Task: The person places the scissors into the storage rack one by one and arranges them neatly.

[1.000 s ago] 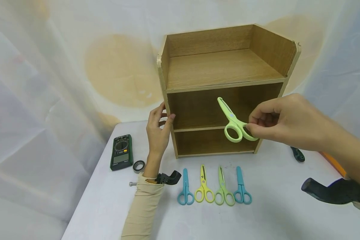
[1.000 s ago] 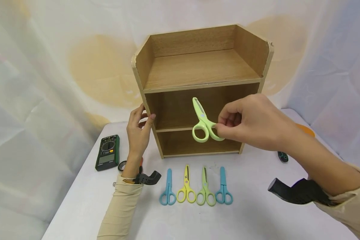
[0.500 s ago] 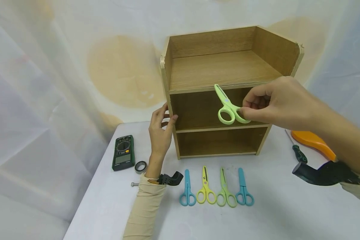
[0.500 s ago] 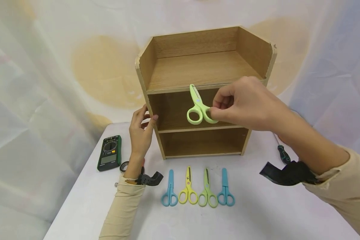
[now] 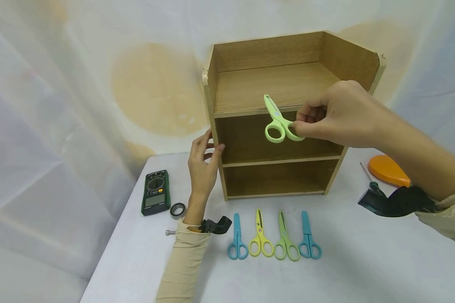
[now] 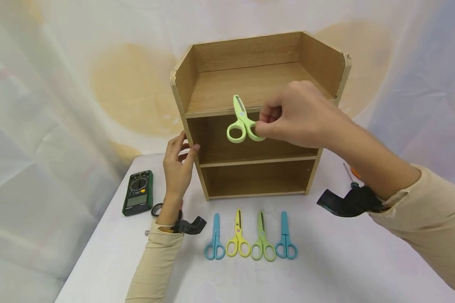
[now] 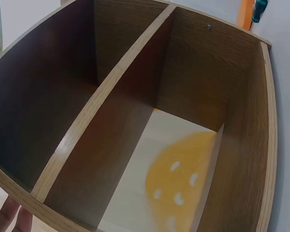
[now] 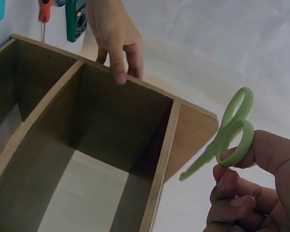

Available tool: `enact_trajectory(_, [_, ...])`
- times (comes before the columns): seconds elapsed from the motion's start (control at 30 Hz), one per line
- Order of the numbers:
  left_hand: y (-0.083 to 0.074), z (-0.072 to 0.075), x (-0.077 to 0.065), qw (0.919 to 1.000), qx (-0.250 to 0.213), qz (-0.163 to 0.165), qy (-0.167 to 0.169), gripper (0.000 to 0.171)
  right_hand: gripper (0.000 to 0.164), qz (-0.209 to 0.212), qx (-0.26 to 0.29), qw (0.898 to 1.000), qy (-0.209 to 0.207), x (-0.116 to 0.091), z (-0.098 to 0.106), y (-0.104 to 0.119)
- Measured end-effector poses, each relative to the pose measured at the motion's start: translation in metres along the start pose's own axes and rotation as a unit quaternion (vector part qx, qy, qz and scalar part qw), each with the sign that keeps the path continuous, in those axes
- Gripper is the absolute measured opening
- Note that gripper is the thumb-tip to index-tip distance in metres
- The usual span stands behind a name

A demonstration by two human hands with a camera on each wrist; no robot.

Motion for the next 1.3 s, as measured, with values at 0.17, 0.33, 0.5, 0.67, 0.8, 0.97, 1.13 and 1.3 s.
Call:
enact_trajectory(0.17, [-0.004,0.002,-0.001,1.0,0.001,0.003,0.004,0.053,0.009,0.007,0.003,1.0,-0.004,0.016,-0.002,0.004])
enact_trajectory(0.33, [-0.032,0.007,-0.002,1.0,0.001,0.007,-0.005,0.051,0.01,0.007,0.001,1.0,0.006,0.033,-0.005,0.008])
enact_trajectory(0.5, [-0.035,0.006,-0.003,0.9999,0.002,0.008,-0.007,0.051,0.013,0.0,-0.005,1.0,0.02,0.047,-0.009,0.011])
enact_trajectory(0.67, [-0.03,0.003,-0.003,0.9999,-0.001,0.008,-0.009,0.051,0.013,0.001,-0.01,1.0,0.027,0.057,-0.012,0.014])
enact_trajectory(0.8, [-0.016,-0.002,-0.003,0.9999,0.002,0.009,-0.009,0.052,0.014,0.009,-0.01,1.0,0.028,0.065,-0.015,0.016])
enact_trajectory(0.97, [-0.005,-0.005,-0.004,0.9999,0.008,0.012,0.003,0.053,0.016,0.004,-0.008,0.999,0.035,0.077,-0.02,0.015])
enact_trajectory(1.13, [-0.006,-0.005,-0.006,0.9999,0.01,0.006,0.005,0.054,0.018,0.003,-0.012,0.999,0.043,0.09,-0.027,0.013])
enact_trajectory(1.3, [-0.008,-0.007,-0.007,0.9998,0.015,0.008,-0.001,0.053,0.024,-0.01,-0.019,0.998,0.052,0.102,-0.034,0.009])
Point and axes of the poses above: each hand's wrist, its own x-axis towards the middle knuckle, its own z-axis out of the back of the hand, y = z × x, the point moved 6 cm from there along x, towards the middle knuckle, and after that the axes turned 3 degrees about x, right-handed, at the moved point
